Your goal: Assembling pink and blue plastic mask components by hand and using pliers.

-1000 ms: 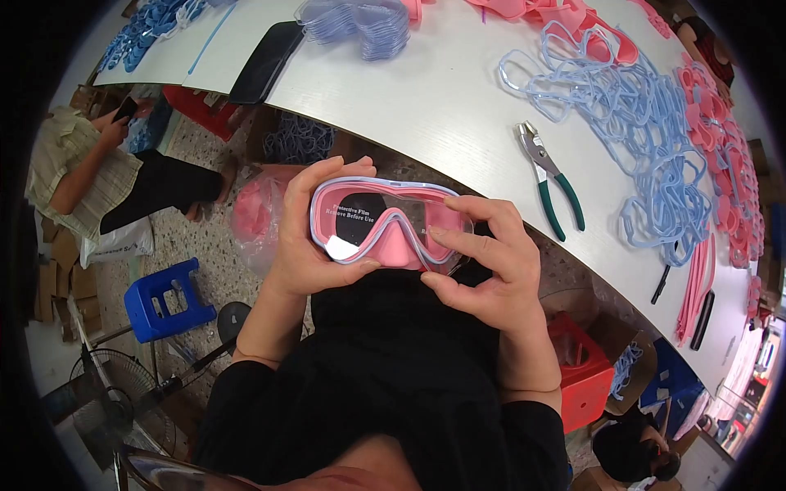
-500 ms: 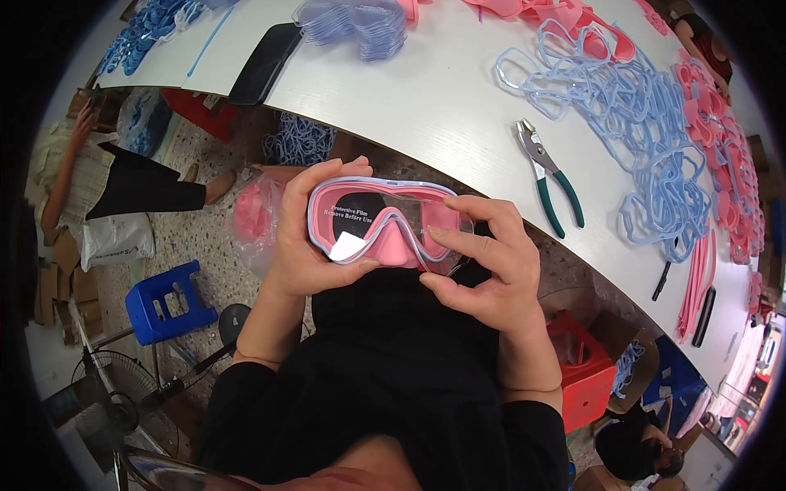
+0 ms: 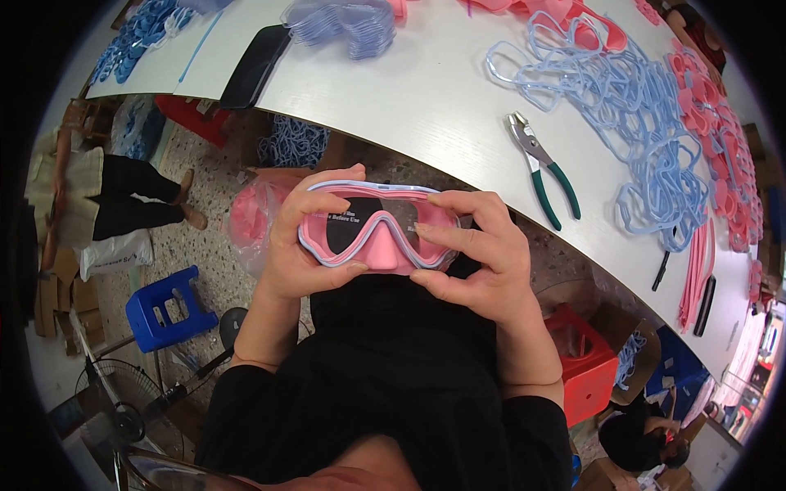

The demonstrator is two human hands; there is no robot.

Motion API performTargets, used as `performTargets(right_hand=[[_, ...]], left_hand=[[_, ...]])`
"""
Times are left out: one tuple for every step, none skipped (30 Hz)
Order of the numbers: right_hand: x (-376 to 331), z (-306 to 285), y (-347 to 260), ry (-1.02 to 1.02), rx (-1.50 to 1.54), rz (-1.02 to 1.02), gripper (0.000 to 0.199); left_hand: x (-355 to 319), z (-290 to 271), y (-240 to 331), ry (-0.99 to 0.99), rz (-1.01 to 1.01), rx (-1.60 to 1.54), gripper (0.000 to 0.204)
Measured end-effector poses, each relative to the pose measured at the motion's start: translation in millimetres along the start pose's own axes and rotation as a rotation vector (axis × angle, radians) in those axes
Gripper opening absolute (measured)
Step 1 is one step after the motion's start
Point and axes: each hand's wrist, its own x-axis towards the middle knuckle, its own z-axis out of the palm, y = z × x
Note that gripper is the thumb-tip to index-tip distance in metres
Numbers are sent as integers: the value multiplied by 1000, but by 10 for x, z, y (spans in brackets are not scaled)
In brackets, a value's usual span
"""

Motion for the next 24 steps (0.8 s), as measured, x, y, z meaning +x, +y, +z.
performTargets(right_hand=[[5,-2,2,-7,10,-4,47],[5,2,8,-3,3,0,47],[8,0,9,-22,-4,5,48],[13,-13,12,-40,-10,10,49],[23,-44,21,-36,-18,12,49],[34,-67,32,-68,-70,-40,52],[37,-83,34,-100,-121,-93,57],[30,-83,23,-98,-124,-92,57],[16,-78,12,-86,-113,-69,58],[4,-69,4,-74,-102,-47,59],[-8,-45,15,-72,-105,-45,59],[-21,-13,36,-41,42,2,56],[-43,9,49,-9,189,49,53],[-74,19,51,-7,186,51,53],[-93,29,59,-29,294,111,53],[-112,31,61,-52,402,171,52],[-134,24,61,-50,400,176,52],[-134,15,72,-47,407,186,52],[-139,6,88,-44,413,198,51],[-146,-4,108,-41,409,207,51],[-120,-5,64,-39,396,177,50],[-99,-5,30,-37,384,149,49],[-80,-4,5,-37,392,136,49],[-81,-11,32,-23,387,141,48]], left_hand=[[-6,2,-1,10,-8,-4,64],[-10,3,-4,20,-16,-8,63],[-5,0,1,15,-11,-15,63],[1,-4,5,23,-2,-3,63],[14,-2,2,31,7,9,63],[13,1,-4,40,15,-15,63],[18,0,0,38,16,-18,63],[22,-4,9,45,28,-28,63],[21,2,10,52,39,-40,63],[15,7,12,50,40,-44,63],[5,13,17,48,34,-59,63],[1,19,25,45,29,-75,63],[-11,26,27,42,30,-79,63],[-30,35,25,41,32,-109,63],[-37,38,21,40,32,-138,63],[-44,45,19,38,31,-141,63],[-54,58,14,38,27,-139,63],[-45,63,-7,37,24,-137,64],[-37,78,-36,34,21,-144,64],[-29,101,-75,33,22,-152,63],[-20,74,-6,36,32,-136,63],[-7,48,71,37,37,-122,63],[11,24,157,36,26,-79,63],[30,42,124,34,8,-60,63]])
